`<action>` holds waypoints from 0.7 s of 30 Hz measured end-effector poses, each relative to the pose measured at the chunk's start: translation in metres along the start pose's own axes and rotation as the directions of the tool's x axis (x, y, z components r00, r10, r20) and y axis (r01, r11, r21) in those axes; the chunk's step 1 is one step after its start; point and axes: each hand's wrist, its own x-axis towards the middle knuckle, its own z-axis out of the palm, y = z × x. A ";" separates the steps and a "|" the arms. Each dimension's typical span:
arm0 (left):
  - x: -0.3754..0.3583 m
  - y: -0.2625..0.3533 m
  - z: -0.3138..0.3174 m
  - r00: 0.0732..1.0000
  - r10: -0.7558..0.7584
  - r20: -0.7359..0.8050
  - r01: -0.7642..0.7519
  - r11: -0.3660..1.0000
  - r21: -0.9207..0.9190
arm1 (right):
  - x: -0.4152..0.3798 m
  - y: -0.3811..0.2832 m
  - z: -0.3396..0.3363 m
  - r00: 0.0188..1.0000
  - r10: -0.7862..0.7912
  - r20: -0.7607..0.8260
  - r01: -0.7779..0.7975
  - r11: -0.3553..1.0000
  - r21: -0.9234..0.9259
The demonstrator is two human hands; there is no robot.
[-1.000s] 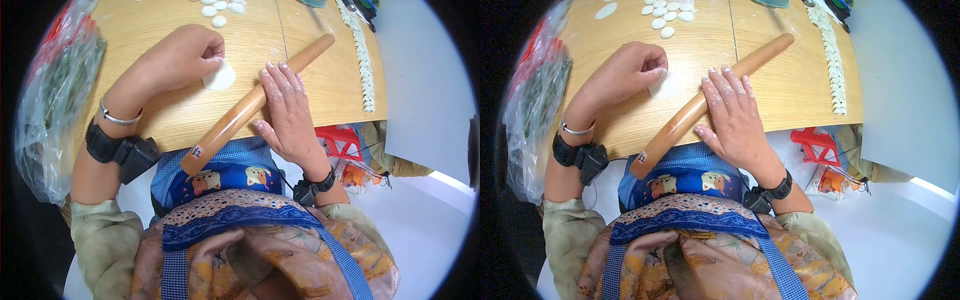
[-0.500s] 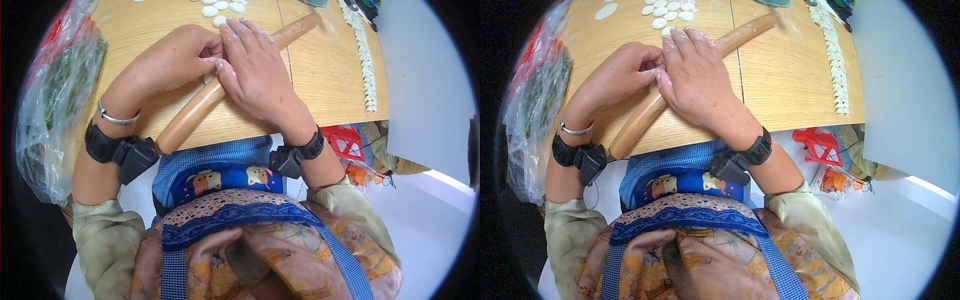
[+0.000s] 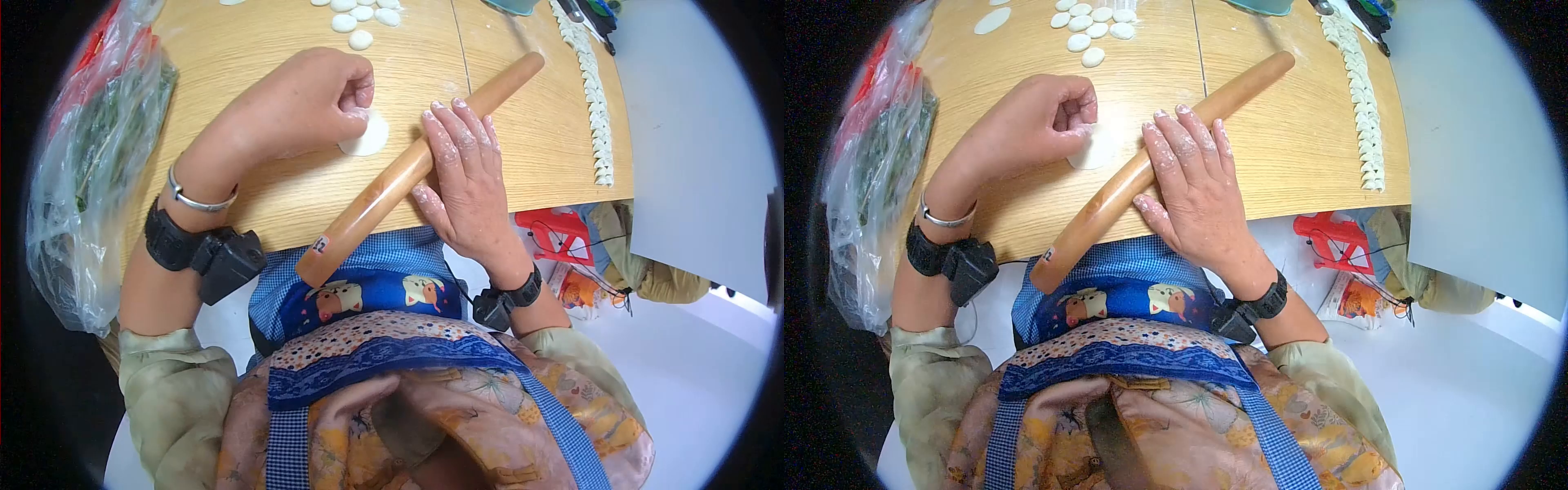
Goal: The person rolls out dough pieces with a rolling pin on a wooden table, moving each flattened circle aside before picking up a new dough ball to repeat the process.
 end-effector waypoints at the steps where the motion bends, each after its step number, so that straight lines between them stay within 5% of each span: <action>1: -0.002 0.002 0.002 0.999 0.026 -0.040 -0.025 0.999 0.030 | 0.000 0.000 0.000 1.000 0.000 -0.001 0.000 1.000 0.002; 6: -0.001 0.003 0.007 0.996 0.027 -0.080 -0.018 0.993 0.118 | 0.001 -0.001 0.001 1.000 0.004 0.000 -0.004 1.000 -0.001; 8: -0.003 0.007 0.006 0.998 -0.056 -0.043 0.053 0.997 -0.049 | 0.005 -0.002 0.000 1.000 -0.003 -0.003 0.003 1.000 0.008; 11: -0.003 0.007 0.002 0.994 -0.102 -0.046 0.101 0.995 -0.021 | 0.020 -0.004 -0.001 1.000 -0.027 -0.006 0.027 1.000 -0.002; 21: -0.001 -0.002 -0.003 0.995 -0.047 -0.084 0.053 0.996 0.069 | 0.093 -0.011 0.032 0.988 -0.061 -0.138 0.057 0.998 -0.033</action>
